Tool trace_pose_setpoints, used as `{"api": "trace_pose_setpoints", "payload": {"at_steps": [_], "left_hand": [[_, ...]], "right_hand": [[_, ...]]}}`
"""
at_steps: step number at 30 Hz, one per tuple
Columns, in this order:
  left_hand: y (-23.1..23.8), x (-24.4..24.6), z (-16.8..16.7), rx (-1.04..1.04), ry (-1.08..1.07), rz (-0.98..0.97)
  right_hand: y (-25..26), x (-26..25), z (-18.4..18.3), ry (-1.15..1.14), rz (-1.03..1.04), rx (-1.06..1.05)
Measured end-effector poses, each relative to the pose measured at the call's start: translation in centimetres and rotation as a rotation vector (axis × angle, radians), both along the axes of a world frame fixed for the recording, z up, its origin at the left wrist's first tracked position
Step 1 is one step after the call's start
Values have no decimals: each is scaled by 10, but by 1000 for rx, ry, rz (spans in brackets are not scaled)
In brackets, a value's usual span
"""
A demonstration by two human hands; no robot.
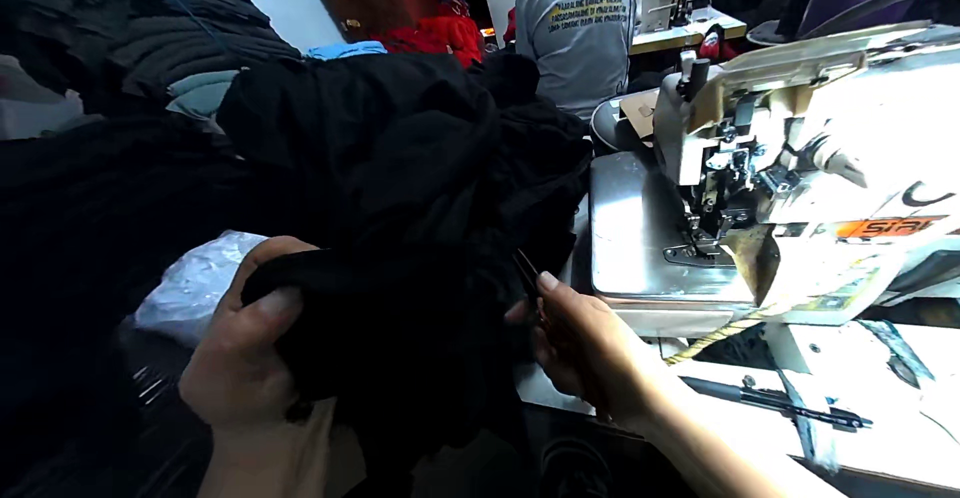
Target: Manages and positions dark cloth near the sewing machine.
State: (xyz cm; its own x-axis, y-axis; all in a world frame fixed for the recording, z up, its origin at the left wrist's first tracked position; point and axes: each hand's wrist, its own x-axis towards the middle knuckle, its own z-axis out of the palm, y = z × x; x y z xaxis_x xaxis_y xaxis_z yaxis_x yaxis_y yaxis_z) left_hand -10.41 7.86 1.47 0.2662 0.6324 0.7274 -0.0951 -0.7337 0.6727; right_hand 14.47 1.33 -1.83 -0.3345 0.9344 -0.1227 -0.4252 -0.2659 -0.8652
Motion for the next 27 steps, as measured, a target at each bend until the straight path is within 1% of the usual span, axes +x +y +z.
{"api": "trace_pose_setpoints", "payload": {"at_steps": [2,5,7,10,12,14,15,16,18,20,22,23,26,27], "left_hand": [[3,0,0,9,-5,-89],[2,1,-1,18,-8,-135],[3,-1,-2,17,-9,-139],[3,-3,-6,-40,-45,-210],[5,-5,-7,-52,-16,-243],[5,-3,-6,-52,88,-231],[5,-3,-6,-49,174,-211],[5,-4,-6,-34,291,-182],[10,-2,-7,59,607,-103],[10,10,-3,126,840,-112],[6,29,8,110,938,-122],[4,41,14,93,952,-79],[6,85,22,63,951,117],[15,98,17,63,935,134]], "right_hand": [[9,-6,0,-6,15,-41],[19,-9,0,-39,6,-55],[27,-12,0,-61,-8,-44],[37,-15,2,-64,-23,-6],[38,-15,5,-88,-41,35],[32,-12,9,-104,-59,62],[27,-11,9,-107,-67,75],[20,-9,9,-111,-64,88],[4,-3,2,-151,-54,141],[-15,6,-12,-282,-87,238],[-32,21,-28,-418,-159,381],[-39,28,-35,-461,-222,443],[-51,50,-54,-481,-399,573],[-55,56,-57,-463,-433,580]]}}
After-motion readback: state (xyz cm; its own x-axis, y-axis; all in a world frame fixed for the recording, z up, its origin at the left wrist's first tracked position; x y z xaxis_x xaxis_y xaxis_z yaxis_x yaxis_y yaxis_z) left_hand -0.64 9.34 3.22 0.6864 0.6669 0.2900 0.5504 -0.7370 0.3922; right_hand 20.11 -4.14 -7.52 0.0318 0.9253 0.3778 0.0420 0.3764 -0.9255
